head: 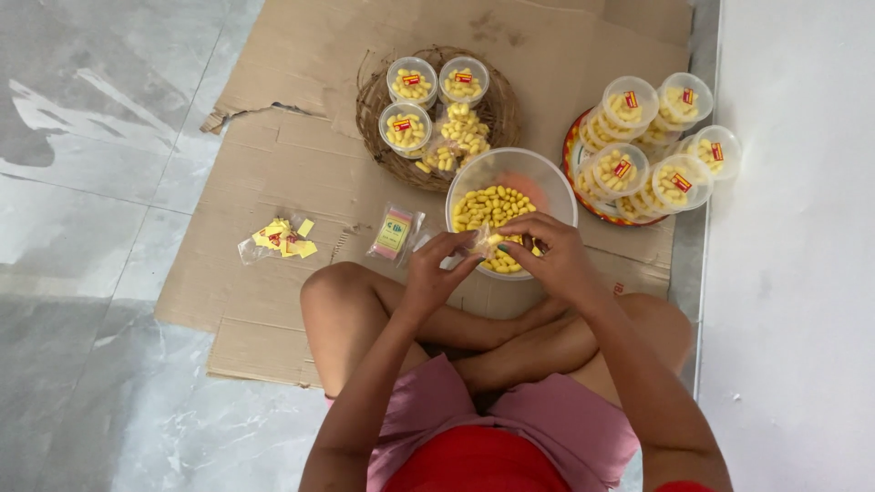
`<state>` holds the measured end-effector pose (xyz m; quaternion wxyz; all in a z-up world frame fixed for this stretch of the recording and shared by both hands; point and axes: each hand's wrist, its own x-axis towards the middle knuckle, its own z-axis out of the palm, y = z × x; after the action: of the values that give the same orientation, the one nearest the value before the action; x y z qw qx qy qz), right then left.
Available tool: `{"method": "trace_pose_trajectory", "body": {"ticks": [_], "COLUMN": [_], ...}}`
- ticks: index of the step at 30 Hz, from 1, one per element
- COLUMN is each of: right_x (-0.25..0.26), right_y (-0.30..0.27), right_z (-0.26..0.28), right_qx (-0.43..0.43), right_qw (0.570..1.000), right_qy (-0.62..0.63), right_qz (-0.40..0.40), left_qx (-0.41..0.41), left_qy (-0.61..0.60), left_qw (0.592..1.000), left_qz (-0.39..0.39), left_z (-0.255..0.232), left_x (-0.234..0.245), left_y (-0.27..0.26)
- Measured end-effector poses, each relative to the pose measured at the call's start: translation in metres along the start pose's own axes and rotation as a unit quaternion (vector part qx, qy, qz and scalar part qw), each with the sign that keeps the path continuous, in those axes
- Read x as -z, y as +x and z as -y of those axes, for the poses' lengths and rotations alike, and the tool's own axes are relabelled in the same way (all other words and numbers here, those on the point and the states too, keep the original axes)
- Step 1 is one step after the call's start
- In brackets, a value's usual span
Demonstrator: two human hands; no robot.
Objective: Manually filling small plastic bags with yellow snack balls from a large bowl while sitting on the floor.
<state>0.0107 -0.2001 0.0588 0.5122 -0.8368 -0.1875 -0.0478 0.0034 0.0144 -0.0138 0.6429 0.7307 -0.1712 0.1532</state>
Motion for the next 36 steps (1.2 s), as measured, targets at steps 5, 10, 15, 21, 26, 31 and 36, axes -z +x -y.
{"method": "trace_pose_trajectory", "body": {"ticks": [5, 10, 15, 21, 26, 31, 36], "right_x": [-0.009, -0.008, -0.004, -0.003, 0.001, 0.000, -0.013], "right_y": [-0.003, -0.006, -0.011, -0.014, -0.015, -0.017, -0.025], "right_z": [-0.001, 0.009, 0.024, 0.020, 0.011, 0.015, -0.023], "right_qx": [0.012, 0.008, 0.082, 0.110, 0.125, 0.138, 0.056], "right_qw": [1.000, 0.999, 0.991, 0.985, 0.976, 0.974, 0.991], "right_qy": [-0.001, -0.020, -0.109, -0.132, -0.177, -0.176, -0.073], "right_qz": [-0.020, -0.031, -0.008, 0.019, 0.008, 0.041, 0.099], "left_qx": [-0.011, -0.009, -0.003, -0.018, -0.029, -0.057, -0.077], "left_qy": [0.007, -0.002, -0.006, -0.009, 0.016, 0.050, 0.053], "left_qw": [1.000, 1.000, 1.000, 1.000, 0.999, 0.997, 0.995], "left_qz": [0.011, 0.013, 0.002, 0.006, 0.007, 0.020, 0.041], "left_z": [-0.006, -0.004, -0.001, -0.003, -0.009, -0.014, -0.009], "left_x": [-0.001, -0.005, -0.012, -0.019, -0.019, -0.021, -0.026], "left_y": [0.003, 0.004, 0.002, 0.001, 0.002, 0.004, -0.001]}}
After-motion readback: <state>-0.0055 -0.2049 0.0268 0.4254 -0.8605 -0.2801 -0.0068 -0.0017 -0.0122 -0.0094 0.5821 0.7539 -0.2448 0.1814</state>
